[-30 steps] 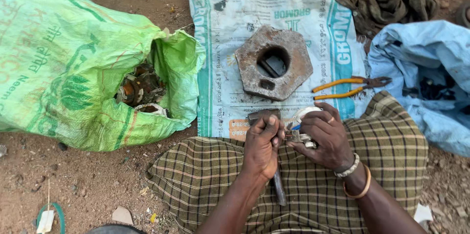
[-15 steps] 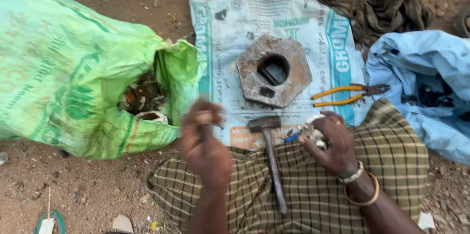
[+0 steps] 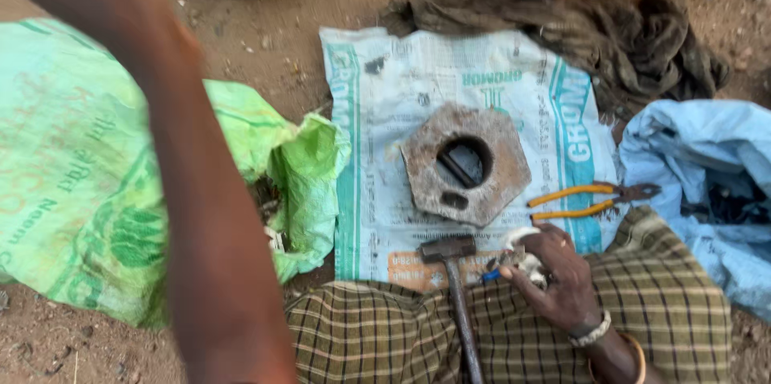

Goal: The person sits on the ground and dismantles small electrical components, using a hammer and pliers to break apart plastic casings and extract copper wire coils. They place the extracted coils into a green sack and continue processing additional components.

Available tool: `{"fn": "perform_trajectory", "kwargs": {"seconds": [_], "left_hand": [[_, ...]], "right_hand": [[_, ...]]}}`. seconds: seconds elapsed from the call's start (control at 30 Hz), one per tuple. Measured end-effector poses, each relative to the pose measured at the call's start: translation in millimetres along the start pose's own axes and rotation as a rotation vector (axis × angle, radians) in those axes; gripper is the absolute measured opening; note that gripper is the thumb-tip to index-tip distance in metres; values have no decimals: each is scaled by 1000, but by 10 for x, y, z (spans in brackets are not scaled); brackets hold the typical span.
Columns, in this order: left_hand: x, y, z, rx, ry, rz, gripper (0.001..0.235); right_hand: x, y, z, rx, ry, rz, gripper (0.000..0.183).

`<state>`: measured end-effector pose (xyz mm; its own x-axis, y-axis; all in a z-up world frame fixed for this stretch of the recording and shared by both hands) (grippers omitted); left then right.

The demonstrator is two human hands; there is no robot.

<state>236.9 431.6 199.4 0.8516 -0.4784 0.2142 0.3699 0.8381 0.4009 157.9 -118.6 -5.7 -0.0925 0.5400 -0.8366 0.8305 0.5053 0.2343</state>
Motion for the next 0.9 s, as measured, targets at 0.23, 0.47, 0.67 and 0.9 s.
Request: {"fn": "perform_trajectory", "kwargs": {"seconds": [0.23,0.47,0.67,0.9], "left_hand": [[158,-4248,-803,-426,-18,-954,31],[321,-5038,-453,-898,-339,-908,47],[278,-4825,-299,-376,-149,-932,40],[262,-4655,22,-42,-17,-946,36]], "right_hand": [[-96,-91,-5,-95,193,35,44],[-121,-180,-134,-101,177,-27,54],[-384,-117,-383,-97,-42,26,78],[-512,19,-568,-57,-128,45,20]]}}
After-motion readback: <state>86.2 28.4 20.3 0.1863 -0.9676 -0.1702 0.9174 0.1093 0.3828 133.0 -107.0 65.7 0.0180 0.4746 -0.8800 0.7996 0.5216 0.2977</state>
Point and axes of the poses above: each hand's wrist, its own y-axis towards the middle knuckle, its own x-axis out of the palm, z = x × y, the point moved 10 cm from there along y, towards the middle knuckle, and after that the axes turned 15 degrees about -y, right-handed, at the moved point
